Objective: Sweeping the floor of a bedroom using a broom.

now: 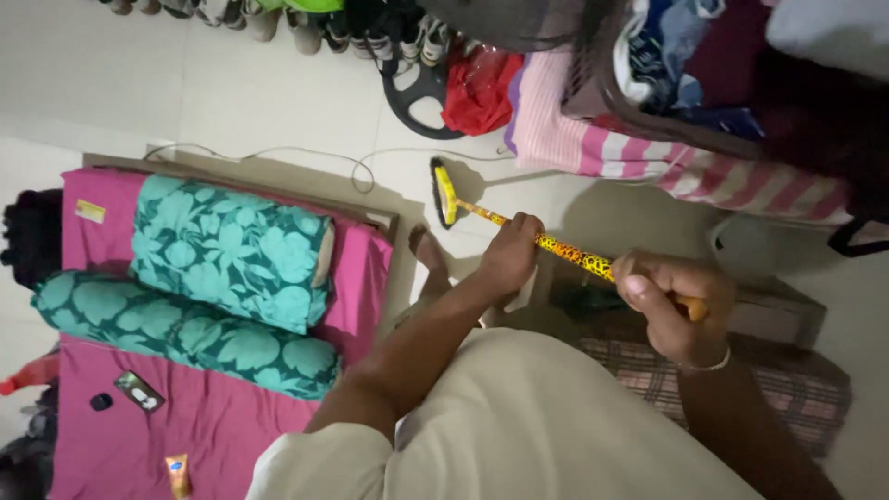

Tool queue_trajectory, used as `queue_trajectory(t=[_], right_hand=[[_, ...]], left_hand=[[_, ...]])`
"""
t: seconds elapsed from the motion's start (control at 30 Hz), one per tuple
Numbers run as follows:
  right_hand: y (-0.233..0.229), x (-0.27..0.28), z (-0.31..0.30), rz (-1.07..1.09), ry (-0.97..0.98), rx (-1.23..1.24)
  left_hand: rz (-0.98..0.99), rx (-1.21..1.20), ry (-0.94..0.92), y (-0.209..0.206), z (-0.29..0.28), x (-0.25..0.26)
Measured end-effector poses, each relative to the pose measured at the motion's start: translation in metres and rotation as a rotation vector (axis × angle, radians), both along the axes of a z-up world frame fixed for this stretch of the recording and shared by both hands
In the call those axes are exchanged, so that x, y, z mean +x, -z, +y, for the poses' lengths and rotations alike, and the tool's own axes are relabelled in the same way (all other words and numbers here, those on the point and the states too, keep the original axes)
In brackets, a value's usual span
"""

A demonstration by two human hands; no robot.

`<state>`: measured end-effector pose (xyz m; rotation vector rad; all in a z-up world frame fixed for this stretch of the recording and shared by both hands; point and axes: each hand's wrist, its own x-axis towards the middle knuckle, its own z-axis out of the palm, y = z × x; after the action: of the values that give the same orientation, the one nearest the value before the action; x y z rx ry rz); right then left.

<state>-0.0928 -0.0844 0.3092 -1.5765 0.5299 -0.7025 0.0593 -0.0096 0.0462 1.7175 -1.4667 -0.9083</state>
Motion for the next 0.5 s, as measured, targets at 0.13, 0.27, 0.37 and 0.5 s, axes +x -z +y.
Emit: queue_trajectory(t=[0.13, 0.27, 0.37, 0.5], right_hand=[[0.012, 0.030, -0.003, 0.028, 0.035, -0.050], [0.021, 0.044, -0.005, 0.297, 0.104, -0.134], [0.012, 0.050, -0.008, 0.368, 0.155, -0.166], [-0.032, 0.056, 0.007, 0.379, 0.260, -0.192]], left_hand=[[0.029, 0.008, -0.053, 0.023, -0.010, 0.037], [0.130, -0.155, 0.071, 0.057, -0.039, 0.044], [0.164, -0.155, 0.170, 0.060, -0.054, 0.040], [0.206, -0.081, 0.174, -0.004, -0.040, 0.053]])
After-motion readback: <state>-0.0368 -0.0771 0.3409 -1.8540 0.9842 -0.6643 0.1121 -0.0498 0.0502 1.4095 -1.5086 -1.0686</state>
